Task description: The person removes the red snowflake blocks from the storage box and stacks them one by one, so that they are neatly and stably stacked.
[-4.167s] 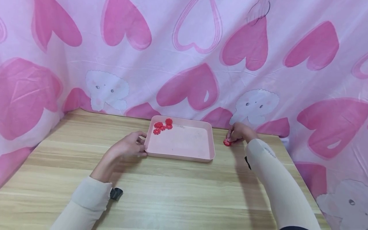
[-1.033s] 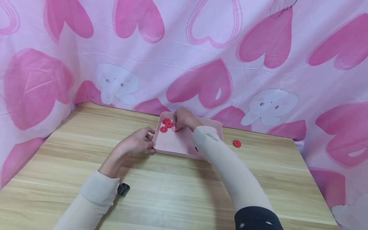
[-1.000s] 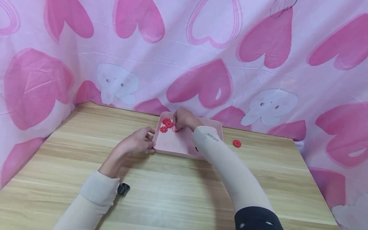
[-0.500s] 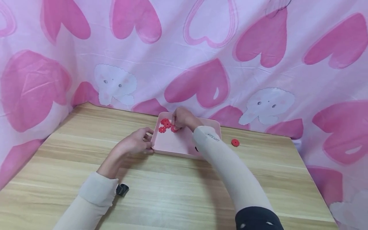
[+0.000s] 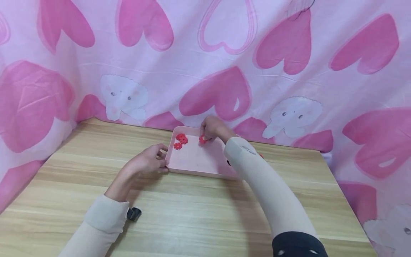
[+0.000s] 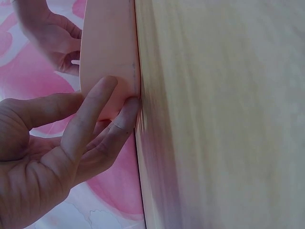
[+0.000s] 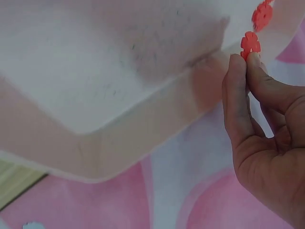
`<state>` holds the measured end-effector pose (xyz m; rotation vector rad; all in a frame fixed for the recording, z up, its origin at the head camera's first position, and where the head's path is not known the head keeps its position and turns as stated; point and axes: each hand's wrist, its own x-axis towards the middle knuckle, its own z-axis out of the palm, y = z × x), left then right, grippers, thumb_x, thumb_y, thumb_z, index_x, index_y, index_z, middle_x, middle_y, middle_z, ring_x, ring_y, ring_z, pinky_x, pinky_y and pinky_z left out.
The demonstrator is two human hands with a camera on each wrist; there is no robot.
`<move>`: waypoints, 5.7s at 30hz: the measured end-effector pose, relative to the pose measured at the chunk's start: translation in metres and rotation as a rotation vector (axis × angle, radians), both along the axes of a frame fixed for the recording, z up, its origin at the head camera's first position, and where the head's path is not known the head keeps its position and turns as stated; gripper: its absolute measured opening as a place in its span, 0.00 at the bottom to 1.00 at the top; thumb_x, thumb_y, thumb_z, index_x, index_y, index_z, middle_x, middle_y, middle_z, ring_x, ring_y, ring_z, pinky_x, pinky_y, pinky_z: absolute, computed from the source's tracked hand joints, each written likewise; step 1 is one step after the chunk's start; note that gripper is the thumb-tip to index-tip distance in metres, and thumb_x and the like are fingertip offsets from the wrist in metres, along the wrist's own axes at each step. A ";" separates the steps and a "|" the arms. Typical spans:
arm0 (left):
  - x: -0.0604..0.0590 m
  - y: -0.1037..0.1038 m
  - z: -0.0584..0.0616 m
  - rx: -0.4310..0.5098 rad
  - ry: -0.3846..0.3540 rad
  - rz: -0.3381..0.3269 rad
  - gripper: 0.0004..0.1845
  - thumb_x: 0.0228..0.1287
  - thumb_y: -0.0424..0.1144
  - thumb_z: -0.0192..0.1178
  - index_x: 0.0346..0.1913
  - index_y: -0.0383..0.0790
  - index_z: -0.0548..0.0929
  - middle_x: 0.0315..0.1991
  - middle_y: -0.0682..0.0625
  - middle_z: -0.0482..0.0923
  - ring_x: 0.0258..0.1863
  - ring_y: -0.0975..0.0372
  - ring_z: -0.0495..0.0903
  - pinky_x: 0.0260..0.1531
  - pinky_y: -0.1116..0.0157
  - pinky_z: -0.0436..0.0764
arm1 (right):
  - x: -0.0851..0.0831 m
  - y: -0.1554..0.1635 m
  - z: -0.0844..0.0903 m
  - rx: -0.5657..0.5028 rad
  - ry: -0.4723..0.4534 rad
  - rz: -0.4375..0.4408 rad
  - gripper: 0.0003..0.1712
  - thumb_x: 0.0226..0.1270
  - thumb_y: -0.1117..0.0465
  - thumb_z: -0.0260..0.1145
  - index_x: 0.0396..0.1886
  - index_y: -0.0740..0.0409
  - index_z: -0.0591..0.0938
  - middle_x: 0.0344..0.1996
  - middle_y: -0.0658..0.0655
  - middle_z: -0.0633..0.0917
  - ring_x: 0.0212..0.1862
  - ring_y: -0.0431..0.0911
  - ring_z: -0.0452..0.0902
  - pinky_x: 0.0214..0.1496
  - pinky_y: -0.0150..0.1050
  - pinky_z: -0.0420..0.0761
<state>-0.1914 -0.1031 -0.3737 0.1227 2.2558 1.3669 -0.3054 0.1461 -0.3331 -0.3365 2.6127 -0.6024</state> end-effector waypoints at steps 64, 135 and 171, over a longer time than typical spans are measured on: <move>0.001 -0.001 0.000 0.010 -0.006 -0.017 0.27 0.76 0.24 0.60 0.74 0.25 0.66 0.58 0.31 0.77 0.48 0.50 0.86 0.49 0.59 0.94 | 0.049 0.208 -0.010 0.021 -0.199 -0.227 0.13 0.73 0.67 0.71 0.50 0.73 0.82 0.29 0.50 0.84 0.31 0.42 0.80 0.35 0.37 0.86; 0.009 0.020 0.010 0.042 0.013 -0.008 0.25 0.76 0.23 0.58 0.72 0.24 0.67 0.56 0.30 0.81 0.43 0.52 0.89 0.46 0.60 0.94 | 0.005 -0.039 -0.016 -0.078 0.093 -0.118 0.10 0.67 0.71 0.72 0.46 0.65 0.92 0.43 0.63 0.90 0.39 0.51 0.86 0.44 0.38 0.93; 0.013 0.020 0.011 -0.007 0.002 -0.008 0.27 0.77 0.26 0.60 0.73 0.28 0.68 0.59 0.32 0.80 0.47 0.52 0.87 0.49 0.61 0.94 | 0.015 0.087 0.029 -0.039 0.059 -0.207 0.08 0.61 0.77 0.68 0.40 0.73 0.88 0.30 0.63 0.91 0.29 0.46 0.89 0.41 0.45 0.95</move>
